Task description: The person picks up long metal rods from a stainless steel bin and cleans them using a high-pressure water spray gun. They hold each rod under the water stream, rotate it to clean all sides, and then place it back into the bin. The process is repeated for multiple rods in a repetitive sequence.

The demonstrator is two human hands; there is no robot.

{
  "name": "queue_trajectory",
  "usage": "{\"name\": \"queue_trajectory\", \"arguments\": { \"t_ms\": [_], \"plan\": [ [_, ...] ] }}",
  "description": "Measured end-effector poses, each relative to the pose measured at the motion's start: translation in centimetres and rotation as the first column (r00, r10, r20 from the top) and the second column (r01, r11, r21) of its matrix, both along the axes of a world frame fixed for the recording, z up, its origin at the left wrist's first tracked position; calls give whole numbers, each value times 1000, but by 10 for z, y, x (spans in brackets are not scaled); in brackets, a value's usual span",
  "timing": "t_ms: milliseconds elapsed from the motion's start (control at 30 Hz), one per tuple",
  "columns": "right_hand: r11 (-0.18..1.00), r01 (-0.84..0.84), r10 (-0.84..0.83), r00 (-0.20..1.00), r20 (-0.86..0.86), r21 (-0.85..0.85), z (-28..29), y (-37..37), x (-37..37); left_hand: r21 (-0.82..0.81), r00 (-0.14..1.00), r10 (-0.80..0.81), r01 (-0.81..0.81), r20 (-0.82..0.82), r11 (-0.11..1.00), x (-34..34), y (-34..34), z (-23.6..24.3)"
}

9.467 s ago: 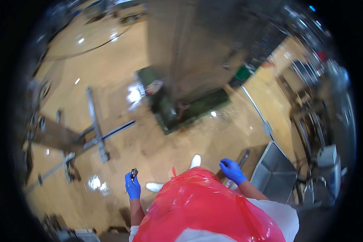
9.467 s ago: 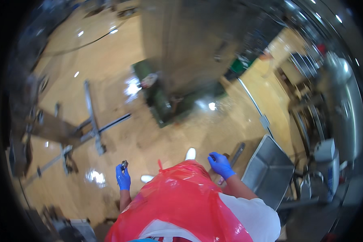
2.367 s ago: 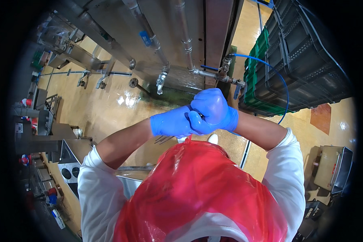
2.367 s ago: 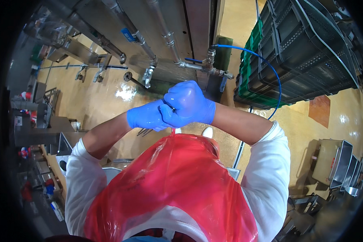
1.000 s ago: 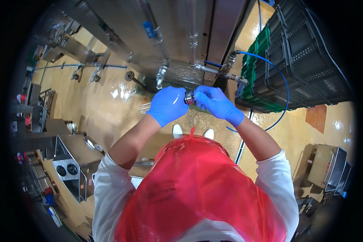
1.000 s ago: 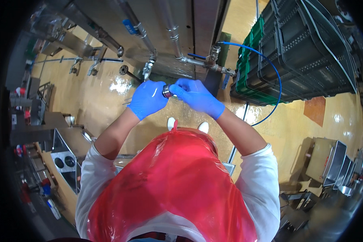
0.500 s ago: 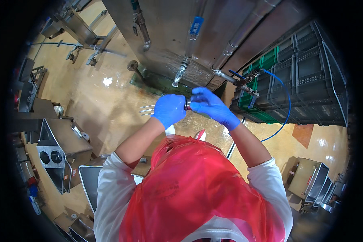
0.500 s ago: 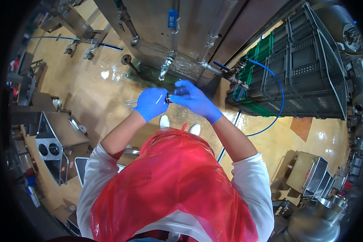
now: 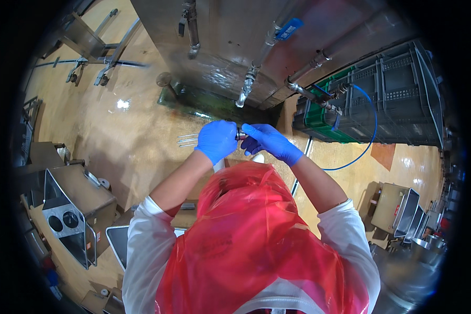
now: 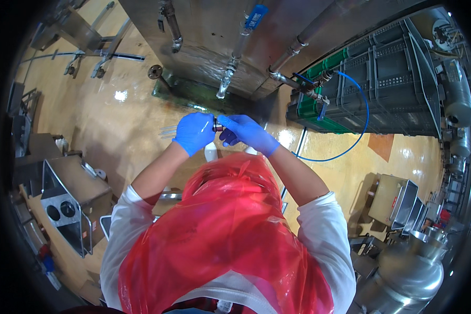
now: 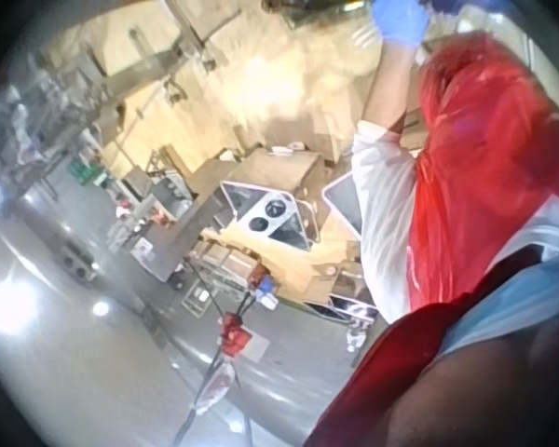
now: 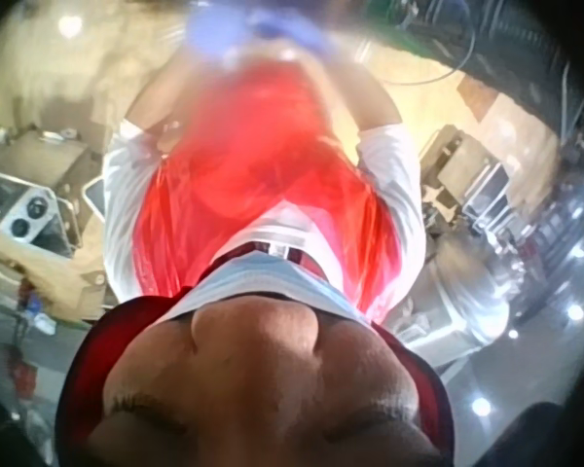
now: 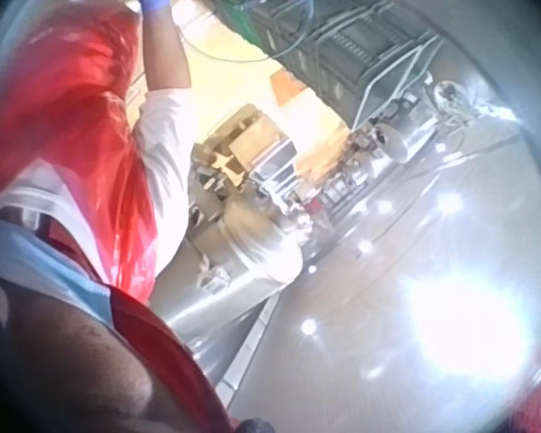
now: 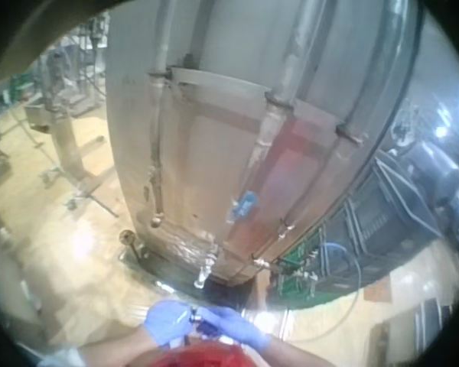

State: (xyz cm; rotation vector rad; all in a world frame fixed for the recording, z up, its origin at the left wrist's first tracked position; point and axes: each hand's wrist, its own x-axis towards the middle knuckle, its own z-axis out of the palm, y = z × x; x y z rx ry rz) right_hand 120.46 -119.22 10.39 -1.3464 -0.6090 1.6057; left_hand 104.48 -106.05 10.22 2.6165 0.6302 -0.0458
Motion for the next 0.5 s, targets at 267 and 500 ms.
{"name": "queue_trajectory", "arguments": {
  "t_ms": [267,500],
  "plan": [
    [992,-38,38,999,-7,-116,-18,5,11,28,998,-58,58,-7,998,9,1,-5],
    [944,136,-144,990,4,302,-32,-14,7,62,997,-54,58,-59,996,24,-8,2]
  ]
}}
